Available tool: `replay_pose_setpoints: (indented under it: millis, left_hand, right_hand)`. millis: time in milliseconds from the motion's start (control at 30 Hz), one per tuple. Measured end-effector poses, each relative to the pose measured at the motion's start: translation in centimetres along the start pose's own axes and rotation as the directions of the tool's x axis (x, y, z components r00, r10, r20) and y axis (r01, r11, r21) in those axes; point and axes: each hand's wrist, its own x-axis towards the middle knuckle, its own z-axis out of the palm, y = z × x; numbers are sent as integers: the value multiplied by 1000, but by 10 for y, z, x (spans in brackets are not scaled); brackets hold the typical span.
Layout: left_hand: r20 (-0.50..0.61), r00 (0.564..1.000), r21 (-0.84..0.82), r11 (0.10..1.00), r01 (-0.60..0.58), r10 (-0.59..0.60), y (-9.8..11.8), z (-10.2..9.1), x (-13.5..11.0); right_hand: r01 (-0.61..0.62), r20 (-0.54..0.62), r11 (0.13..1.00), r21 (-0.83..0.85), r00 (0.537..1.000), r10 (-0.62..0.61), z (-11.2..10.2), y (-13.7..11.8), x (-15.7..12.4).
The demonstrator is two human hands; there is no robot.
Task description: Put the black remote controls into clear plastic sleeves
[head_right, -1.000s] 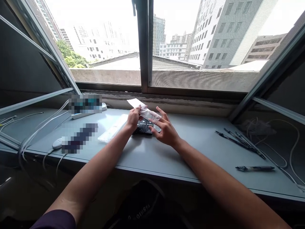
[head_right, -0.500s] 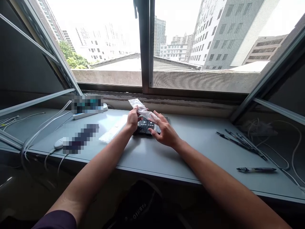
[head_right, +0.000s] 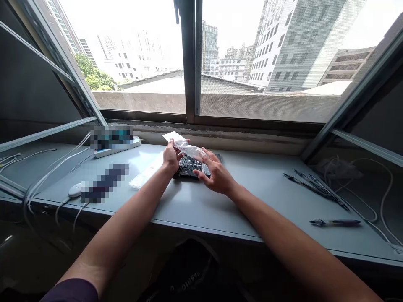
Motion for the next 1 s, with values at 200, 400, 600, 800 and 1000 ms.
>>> replay_pose_setpoints:
  millis: [200, 400, 600, 800, 1000]
  left_hand:
    - [66, 991, -88, 988, 124, -118, 9, 3, -5]
    - [5, 994, -203, 974, 104, -105, 19, -2, -2]
    - [60, 991, -322, 937, 135, -122, 17, -3, 4]
    - [-49, 992, -415, 906, 82, -113, 22, -11, 13]
    - [180, 971, -299, 931, 208, -159, 16, -3, 0]
  right_hand:
    - [96, -48, 995, 4, 994, -96, -1, 1, 1]
    - [170, -57, 985, 18, 984, -169, -2, 0, 3]
    - [209, -23, 978, 12, 978, -209, -1, 3, 3]
    - [199, -22, 980, 28, 980, -199, -2, 3, 4]
    - [176, -3, 983, 52, 984, -176, -1, 1, 3]
